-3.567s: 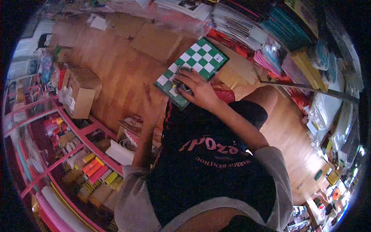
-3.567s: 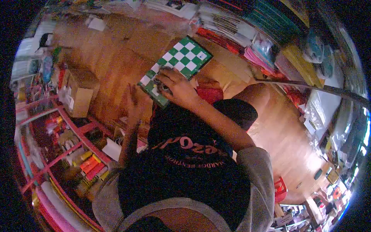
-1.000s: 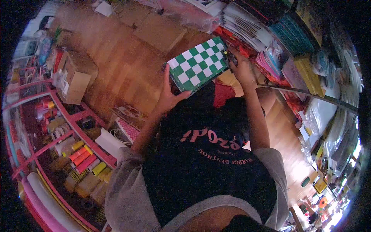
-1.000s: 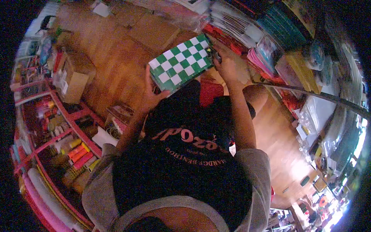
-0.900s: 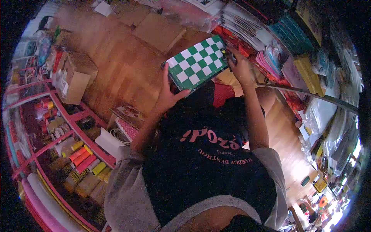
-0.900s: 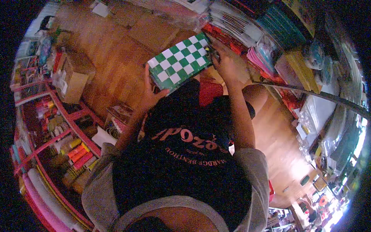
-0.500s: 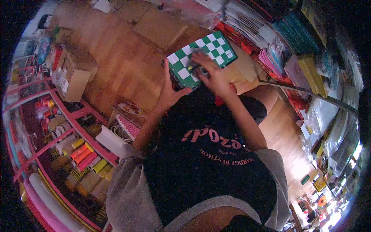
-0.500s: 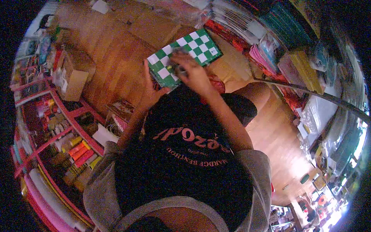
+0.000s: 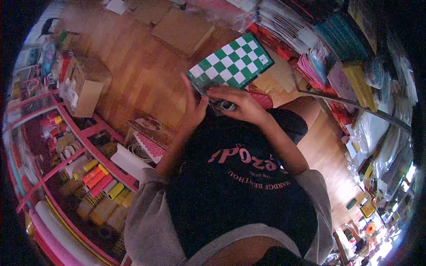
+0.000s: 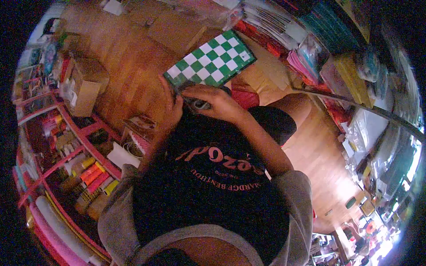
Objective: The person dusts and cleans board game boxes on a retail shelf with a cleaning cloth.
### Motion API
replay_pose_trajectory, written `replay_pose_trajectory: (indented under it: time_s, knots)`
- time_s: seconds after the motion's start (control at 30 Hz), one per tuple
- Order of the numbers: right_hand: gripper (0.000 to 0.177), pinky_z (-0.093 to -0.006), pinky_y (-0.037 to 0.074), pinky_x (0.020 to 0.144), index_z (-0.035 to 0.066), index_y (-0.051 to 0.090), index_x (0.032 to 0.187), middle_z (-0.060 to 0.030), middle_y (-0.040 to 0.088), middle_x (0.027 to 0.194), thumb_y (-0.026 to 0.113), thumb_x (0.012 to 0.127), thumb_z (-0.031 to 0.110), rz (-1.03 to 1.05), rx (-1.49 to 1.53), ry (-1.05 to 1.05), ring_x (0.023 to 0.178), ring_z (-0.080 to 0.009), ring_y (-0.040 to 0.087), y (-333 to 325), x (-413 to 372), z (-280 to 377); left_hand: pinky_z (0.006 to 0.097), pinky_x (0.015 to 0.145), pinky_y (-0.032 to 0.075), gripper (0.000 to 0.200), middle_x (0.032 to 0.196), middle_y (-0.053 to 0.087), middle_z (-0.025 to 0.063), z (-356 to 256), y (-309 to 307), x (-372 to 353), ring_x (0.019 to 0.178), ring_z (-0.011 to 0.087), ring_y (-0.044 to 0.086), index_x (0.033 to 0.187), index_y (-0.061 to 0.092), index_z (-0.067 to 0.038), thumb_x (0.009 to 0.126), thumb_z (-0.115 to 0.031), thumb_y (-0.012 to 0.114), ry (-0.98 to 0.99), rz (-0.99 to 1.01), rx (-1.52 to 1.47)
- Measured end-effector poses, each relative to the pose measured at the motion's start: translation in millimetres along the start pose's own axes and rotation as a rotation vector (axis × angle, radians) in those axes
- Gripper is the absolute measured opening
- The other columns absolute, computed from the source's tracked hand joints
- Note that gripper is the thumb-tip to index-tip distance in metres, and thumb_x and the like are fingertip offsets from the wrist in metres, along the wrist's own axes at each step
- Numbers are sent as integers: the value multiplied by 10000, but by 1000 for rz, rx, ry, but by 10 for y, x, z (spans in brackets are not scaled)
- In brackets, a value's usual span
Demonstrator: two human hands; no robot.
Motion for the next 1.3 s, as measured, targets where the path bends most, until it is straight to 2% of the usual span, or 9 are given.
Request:
replay_pose_trajectory:
  time_s: [0.07, 0.17, 0.33, 0.57, 0.77, 0.87, 0.93, 1.03, 1.3]
  knots:
    - [443, -365, 321, 932, 54, 506, 1068, -92, 500, 1119, 603, 638, 15, -7, 29, 24, 1072, -252, 447, -40, -48, 7, 346, 975, 181, 756, 1337, 45, 161, -5, -2, -2, 1185, 252, 214, 1272, -196, -115, 847, -177, 426, 13, -62, 75]
    - [429, -353, 339, 915, 49, 517, 1055, -98, 509, 1104, 602, 638, 6, -46, 73, 36, 1062, -254, 456, -46, -81, -20, 340, 946, 245, 806, 1324, 102, 175, 153, -49, -17, 1148, 257, 281, 1271, -183, -77, 823, -152, 482, -229, -291, -399]
    - [401, -326, 353, 890, 49, 525, 1047, -85, 529, 1077, 604, 656, 8, -134, 87, 85, 1037, -233, 474, -85, -130, -100, 287, 837, 368, 652, 1148, 414, 141, 304, 22, 110, 1009, 196, 430, 1248, 187, -4, 747, -98, 593, -358, -190, -545]
    - [262, -261, 403, 761, 13, 555, 971, -76, 566, 928, 600, 734, 113, -1100, 418, 348, 847, -139, 506, -1386, -618, -896, 276, 828, 363, 466, 1070, 478, 86, 230, -32, 69, 966, 164, 458, 1149, 345, -8, 765, -141, 575, -459, -235, -556]
    - [203, -319, 452, 708, 17, 510, 952, -77, 549, 886, 544, 754, 44, -1320, 910, 174, 826, -203, 532, -2051, -598, -1525, 289, 831, 358, 434, 1069, 475, 93, 400, 42, 87, 951, 170, 460, 1153, 342, -11, 789, -145, 538, -459, -234, -670]
    - [203, -327, 449, 719, 32, 504, 958, -71, 550, 886, 541, 760, 54, -1166, 1096, 186, 827, -200, 530, -2063, -286, -1976, 294, 834, 357, 422, 1075, 470, 96, 295, 1, 99, 962, 174, 455, 1149, 346, -8, 792, -136, 531, -514, -224, -571]
    - [220, -323, 445, 731, 44, 502, 986, -68, 553, 892, 535, 770, 71, -980, 1088, 159, 820, -192, 533, -1936, -17, -1826, 294, 837, 357, 413, 1078, 467, 97, 641, 138, 73, 976, 176, 447, 1141, 356, -8, 788, -126, 534, -492, -171, -824]
    - [295, -291, 452, 700, 45, 505, 1027, -68, 558, 911, 570, 759, 150, -680, 929, 446, 801, -158, 541, -1601, 250, -1957, 295, 840, 356, 427, 1081, 464, 97, 388, -25, 151, 987, 177, 441, 1146, 352, -10, 781, -121, 543, -400, -167, -465]
    - [344, -261, 434, 686, 53, 526, 1010, -32, 578, 816, 616, 719, 211, -376, 355, 529, 714, -132, 539, -1459, 357, -1853, 292, 833, 360, 439, 1072, 474, 106, 492, 53, 81, 971, 180, 454, 1149, 346, 7, 785, -142, 540, -455, -224, -649]
Point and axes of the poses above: each hand's wrist, its own x-axis towards the middle knuckle, its own y-axis out of the palm, z = x × y, the point moved 9 cm from there along x, towards the middle knuckle
